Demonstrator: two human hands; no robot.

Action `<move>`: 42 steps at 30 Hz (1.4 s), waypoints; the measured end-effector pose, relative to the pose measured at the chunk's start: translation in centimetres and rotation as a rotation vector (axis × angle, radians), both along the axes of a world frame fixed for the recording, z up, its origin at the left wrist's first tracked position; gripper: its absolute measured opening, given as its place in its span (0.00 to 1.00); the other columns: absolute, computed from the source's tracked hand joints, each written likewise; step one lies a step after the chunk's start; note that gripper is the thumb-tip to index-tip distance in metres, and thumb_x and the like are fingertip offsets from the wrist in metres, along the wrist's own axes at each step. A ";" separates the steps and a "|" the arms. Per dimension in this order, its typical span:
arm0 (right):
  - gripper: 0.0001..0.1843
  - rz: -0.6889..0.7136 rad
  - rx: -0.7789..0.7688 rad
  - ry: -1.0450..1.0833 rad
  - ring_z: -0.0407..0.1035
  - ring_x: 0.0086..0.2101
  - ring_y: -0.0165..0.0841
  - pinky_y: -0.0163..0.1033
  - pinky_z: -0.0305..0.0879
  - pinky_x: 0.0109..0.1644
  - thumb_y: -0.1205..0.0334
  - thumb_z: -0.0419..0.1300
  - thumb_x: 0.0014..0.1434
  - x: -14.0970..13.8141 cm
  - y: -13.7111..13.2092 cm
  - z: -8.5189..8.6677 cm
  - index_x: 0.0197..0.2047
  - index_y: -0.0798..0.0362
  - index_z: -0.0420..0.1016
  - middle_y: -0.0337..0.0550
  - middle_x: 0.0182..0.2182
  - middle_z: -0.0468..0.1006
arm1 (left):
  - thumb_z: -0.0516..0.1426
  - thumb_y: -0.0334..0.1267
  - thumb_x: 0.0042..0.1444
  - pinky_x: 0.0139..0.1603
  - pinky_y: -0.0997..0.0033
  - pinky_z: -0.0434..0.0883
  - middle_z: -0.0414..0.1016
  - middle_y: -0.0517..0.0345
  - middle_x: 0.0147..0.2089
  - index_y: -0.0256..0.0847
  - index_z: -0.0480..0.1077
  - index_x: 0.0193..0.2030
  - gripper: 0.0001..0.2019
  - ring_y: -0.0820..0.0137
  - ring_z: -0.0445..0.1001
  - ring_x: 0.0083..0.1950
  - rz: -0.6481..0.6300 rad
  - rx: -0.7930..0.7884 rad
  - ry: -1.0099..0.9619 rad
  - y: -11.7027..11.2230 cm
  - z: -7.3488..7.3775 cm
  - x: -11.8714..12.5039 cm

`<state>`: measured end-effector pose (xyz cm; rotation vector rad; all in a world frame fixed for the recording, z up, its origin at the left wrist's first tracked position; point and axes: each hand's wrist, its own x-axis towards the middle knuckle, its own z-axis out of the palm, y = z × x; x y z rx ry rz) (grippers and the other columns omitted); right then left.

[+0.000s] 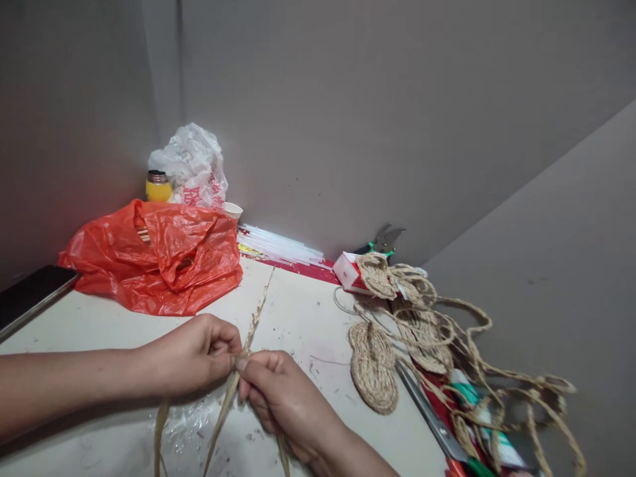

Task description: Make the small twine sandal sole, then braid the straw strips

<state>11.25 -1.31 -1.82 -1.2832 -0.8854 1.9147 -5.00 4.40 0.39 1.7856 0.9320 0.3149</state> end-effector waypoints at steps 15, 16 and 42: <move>0.15 -0.067 0.057 0.002 0.40 0.08 0.19 0.29 0.33 0.11 0.55 0.59 0.52 -0.9 -0.2 -0.1 0.21 0.57 0.70 0.28 0.06 0.56 | 0.50 0.30 0.45 0.20 0.79 0.53 0.64 0.67 0.19 0.39 0.65 0.28 0.05 0.78 0.58 0.20 0.074 -0.108 -0.008 -1.3 0.9 0.3; 0.15 -0.066 0.063 -0.008 0.40 0.08 0.19 0.29 0.33 0.11 0.55 0.58 0.51 -0.9 -0.2 -0.3 0.21 0.57 0.69 0.28 0.06 0.55 | 0.49 0.30 0.45 0.20 0.79 0.53 0.63 0.67 0.19 0.39 0.65 0.28 0.05 0.78 0.58 0.20 0.076 -0.124 -0.010 -1.4 0.9 0.3; 0.31 -0.177 0.020 -0.023 0.41 0.08 0.17 0.29 0.33 0.12 0.39 0.63 0.45 -2.3 -0.8 -0.6 0.11 0.54 0.57 0.28 0.05 0.52 | 0.48 0.33 0.51 0.26 0.75 0.58 0.68 0.59 0.26 0.43 0.60 0.34 0.04 0.70 0.65 0.26 0.021 0.265 0.154 -2.4 -0.6 0.3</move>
